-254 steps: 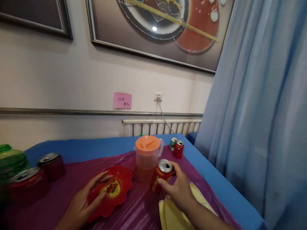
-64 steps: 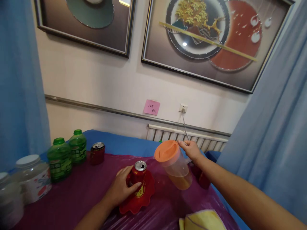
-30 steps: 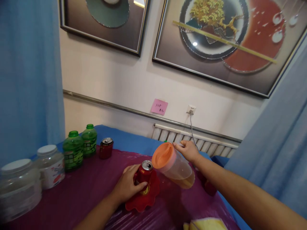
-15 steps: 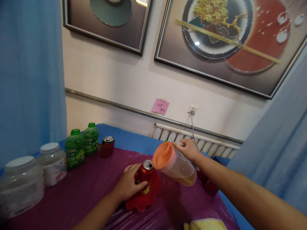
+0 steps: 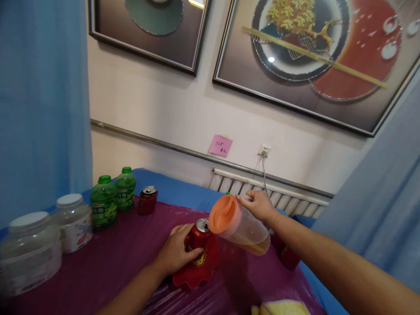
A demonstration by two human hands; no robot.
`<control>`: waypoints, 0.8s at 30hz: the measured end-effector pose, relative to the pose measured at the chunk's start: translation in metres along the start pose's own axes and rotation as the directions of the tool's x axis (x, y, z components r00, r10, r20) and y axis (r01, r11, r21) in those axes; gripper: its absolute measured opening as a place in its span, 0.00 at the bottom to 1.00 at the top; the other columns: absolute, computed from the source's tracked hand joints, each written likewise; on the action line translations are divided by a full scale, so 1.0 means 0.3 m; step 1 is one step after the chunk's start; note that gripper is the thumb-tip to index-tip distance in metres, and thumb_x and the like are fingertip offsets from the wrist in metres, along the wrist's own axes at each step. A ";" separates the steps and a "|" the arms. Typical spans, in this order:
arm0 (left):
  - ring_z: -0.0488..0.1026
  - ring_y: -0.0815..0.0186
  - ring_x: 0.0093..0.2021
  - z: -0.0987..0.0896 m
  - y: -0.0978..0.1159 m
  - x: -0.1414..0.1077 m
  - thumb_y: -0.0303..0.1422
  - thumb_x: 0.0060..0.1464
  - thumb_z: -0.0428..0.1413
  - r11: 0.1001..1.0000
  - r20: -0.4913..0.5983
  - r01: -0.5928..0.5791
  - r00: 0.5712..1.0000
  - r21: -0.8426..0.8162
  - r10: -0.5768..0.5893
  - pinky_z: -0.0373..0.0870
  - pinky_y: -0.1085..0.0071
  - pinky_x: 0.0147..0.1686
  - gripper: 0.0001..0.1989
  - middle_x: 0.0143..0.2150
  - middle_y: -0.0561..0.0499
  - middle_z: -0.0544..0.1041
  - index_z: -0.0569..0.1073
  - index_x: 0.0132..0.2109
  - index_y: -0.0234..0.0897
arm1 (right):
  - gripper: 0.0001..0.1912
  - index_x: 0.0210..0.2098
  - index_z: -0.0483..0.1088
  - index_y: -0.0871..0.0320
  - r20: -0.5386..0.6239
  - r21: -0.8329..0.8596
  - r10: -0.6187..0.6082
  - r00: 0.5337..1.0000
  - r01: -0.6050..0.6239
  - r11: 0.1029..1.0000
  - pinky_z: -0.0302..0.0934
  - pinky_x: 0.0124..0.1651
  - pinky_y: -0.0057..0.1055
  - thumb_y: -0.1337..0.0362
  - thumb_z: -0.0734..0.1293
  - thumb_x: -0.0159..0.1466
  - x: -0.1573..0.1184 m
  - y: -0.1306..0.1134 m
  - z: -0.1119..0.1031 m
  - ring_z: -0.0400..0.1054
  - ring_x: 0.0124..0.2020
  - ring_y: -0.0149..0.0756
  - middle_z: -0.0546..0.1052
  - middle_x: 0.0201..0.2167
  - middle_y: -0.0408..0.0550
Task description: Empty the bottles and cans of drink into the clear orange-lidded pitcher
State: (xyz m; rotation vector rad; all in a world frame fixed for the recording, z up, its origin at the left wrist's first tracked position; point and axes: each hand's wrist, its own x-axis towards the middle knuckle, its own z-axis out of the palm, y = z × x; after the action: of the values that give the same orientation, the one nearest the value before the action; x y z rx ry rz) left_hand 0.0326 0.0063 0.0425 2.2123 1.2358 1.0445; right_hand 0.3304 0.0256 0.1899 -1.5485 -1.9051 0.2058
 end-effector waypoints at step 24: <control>0.72 0.48 0.58 -0.005 0.006 -0.004 0.38 0.45 0.68 1.000 0.002 0.003 1.000 -0.022 -0.003 0.56 0.47 0.65 0.32 0.56 0.44 0.78 0.71 0.58 0.42 | 0.31 0.18 0.47 0.52 -0.010 -0.065 -0.014 1.000 0.013 0.998 0.37 0.22 0.29 0.37 0.64 0.58 0.013 -0.041 -0.002 0.43 0.20 0.26 0.48 0.16 0.36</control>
State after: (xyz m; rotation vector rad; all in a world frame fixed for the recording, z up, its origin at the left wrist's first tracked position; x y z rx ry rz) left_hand 0.0319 0.0044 0.0442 2.1940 1.2208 1.0497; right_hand 0.3205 0.0256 0.1983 -1.5754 -1.9309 0.1306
